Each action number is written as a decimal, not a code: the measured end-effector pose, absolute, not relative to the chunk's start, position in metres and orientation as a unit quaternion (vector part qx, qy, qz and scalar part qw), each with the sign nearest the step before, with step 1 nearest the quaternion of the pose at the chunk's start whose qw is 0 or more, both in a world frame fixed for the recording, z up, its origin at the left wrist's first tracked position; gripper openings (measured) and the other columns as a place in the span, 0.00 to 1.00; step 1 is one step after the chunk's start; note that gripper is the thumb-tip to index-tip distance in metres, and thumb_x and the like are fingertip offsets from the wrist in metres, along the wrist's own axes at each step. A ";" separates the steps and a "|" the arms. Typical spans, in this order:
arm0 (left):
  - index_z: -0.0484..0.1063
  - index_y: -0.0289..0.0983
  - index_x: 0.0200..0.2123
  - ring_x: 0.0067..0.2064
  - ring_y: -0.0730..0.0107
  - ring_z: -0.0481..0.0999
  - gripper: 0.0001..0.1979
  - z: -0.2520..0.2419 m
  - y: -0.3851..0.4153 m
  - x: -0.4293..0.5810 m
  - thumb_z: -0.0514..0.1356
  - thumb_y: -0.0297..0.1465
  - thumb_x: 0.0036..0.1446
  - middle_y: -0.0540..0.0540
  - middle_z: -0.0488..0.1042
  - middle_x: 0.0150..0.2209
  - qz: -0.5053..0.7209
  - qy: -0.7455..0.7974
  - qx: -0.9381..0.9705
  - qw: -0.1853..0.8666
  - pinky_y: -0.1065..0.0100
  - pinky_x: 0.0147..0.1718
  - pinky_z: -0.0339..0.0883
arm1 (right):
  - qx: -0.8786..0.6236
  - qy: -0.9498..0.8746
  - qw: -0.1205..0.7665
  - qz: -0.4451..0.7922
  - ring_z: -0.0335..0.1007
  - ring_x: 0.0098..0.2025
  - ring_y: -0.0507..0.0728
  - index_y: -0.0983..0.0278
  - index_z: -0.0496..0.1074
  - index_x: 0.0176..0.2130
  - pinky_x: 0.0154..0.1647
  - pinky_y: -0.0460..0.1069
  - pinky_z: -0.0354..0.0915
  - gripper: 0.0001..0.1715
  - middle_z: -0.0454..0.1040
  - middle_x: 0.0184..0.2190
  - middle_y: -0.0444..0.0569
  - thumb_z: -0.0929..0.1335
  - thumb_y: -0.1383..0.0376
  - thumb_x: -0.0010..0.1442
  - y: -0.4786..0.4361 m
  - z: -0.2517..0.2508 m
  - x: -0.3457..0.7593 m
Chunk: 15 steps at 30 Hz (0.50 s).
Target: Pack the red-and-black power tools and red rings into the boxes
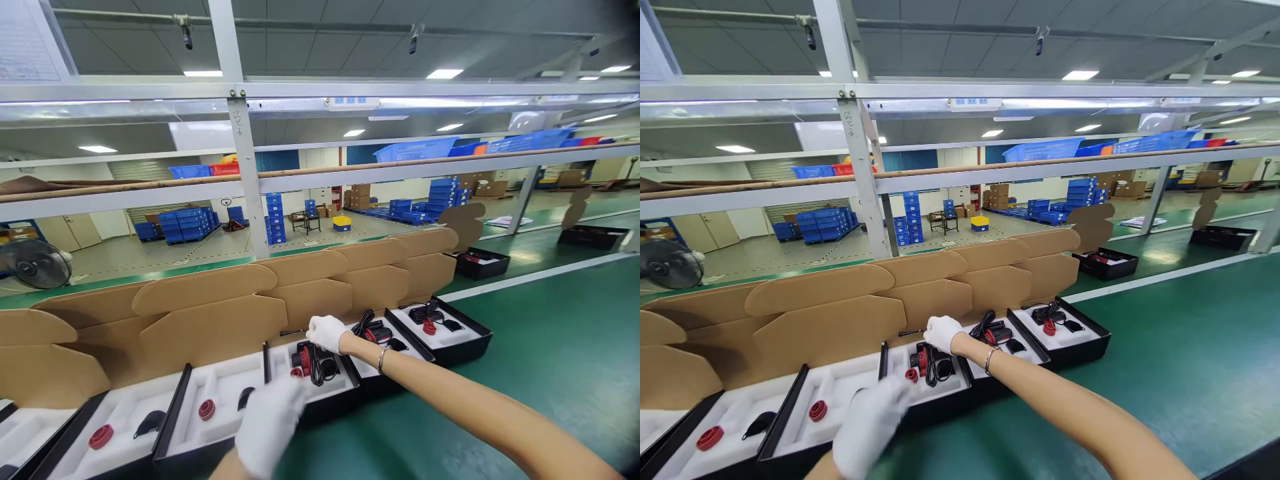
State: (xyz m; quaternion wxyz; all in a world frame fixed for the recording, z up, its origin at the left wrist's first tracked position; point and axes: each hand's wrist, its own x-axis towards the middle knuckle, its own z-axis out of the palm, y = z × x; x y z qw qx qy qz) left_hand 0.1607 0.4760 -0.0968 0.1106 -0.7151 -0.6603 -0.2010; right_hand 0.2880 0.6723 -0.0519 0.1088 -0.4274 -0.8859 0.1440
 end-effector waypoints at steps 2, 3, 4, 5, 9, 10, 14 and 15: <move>0.68 0.41 0.53 0.50 0.69 0.74 0.16 -0.085 0.504 0.145 0.47 0.36 0.69 0.46 0.74 0.50 -0.248 -0.668 -0.692 0.118 0.69 0.51 0.67 | -0.418 -0.893 0.108 0.128 0.72 0.36 0.56 0.65 0.74 0.41 0.41 0.51 0.64 0.15 0.76 0.33 0.48 0.66 0.56 0.63 0.665 -0.050 0.293; 0.63 0.40 0.58 0.54 0.68 0.71 0.18 -0.077 0.521 0.139 0.49 0.36 0.68 0.45 0.71 0.54 -0.250 -0.669 -0.689 0.122 0.68 0.55 0.65 | -0.413 -0.896 0.110 0.120 0.72 0.37 0.57 0.64 0.74 0.41 0.40 0.50 0.63 0.14 0.77 0.34 0.49 0.66 0.57 0.62 0.662 -0.049 0.295; 0.61 0.39 0.60 0.55 0.66 0.71 0.20 -0.070 0.537 0.135 0.52 0.38 0.67 0.43 0.71 0.55 -0.240 -0.671 -0.691 0.123 0.66 0.55 0.65 | -0.408 -0.899 0.113 0.113 0.73 0.37 0.58 0.63 0.74 0.41 0.39 0.50 0.61 0.13 0.77 0.34 0.49 0.66 0.57 0.60 0.659 -0.050 0.297; 0.63 0.40 0.59 0.53 0.64 0.72 0.21 -0.064 0.552 0.133 0.55 0.39 0.65 0.43 0.72 0.53 -0.222 -0.668 -0.700 0.121 0.65 0.52 0.67 | -0.405 -0.901 0.117 0.107 0.73 0.37 0.59 0.62 0.74 0.40 0.38 0.49 0.60 0.13 0.77 0.34 0.49 0.66 0.58 0.60 0.657 -0.050 0.299; 0.74 0.40 0.36 0.37 0.63 0.76 0.09 -0.058 0.590 0.137 0.56 0.36 0.63 0.46 0.75 0.36 -0.136 -0.640 -0.748 0.107 0.66 0.36 0.70 | -0.400 -0.901 0.137 0.101 0.73 0.36 0.61 0.60 0.73 0.39 0.36 0.49 0.59 0.12 0.78 0.33 0.50 0.64 0.58 0.60 0.657 -0.054 0.301; 0.74 0.39 0.33 0.35 0.64 0.76 0.10 -0.058 0.594 0.136 0.55 0.34 0.64 0.46 0.75 0.35 -0.122 -0.637 -0.754 0.106 0.66 0.35 0.69 | -0.401 -0.899 0.142 0.105 0.73 0.36 0.61 0.60 0.73 0.38 0.36 0.50 0.59 0.11 0.78 0.32 0.50 0.64 0.58 0.60 0.658 -0.055 0.300; 0.72 0.39 0.37 0.36 0.63 0.76 0.10 -0.055 0.596 0.121 0.52 0.34 0.66 0.45 0.75 0.36 -0.110 -0.640 -0.752 0.115 0.67 0.36 0.68 | -0.406 -0.887 0.157 0.155 0.74 0.34 0.59 0.62 0.71 0.37 0.35 0.48 0.60 0.09 0.77 0.30 0.49 0.64 0.60 0.60 0.666 -0.062 0.301; 0.72 0.38 0.37 0.37 0.63 0.76 0.12 -0.052 0.593 0.117 0.51 0.35 0.67 0.45 0.75 0.36 -0.117 -0.646 -0.745 0.121 0.66 0.36 0.68 | -0.409 -0.881 0.156 0.179 0.74 0.31 0.57 0.62 0.70 0.37 0.33 0.47 0.61 0.09 0.77 0.27 0.48 0.64 0.60 0.60 0.668 -0.065 0.301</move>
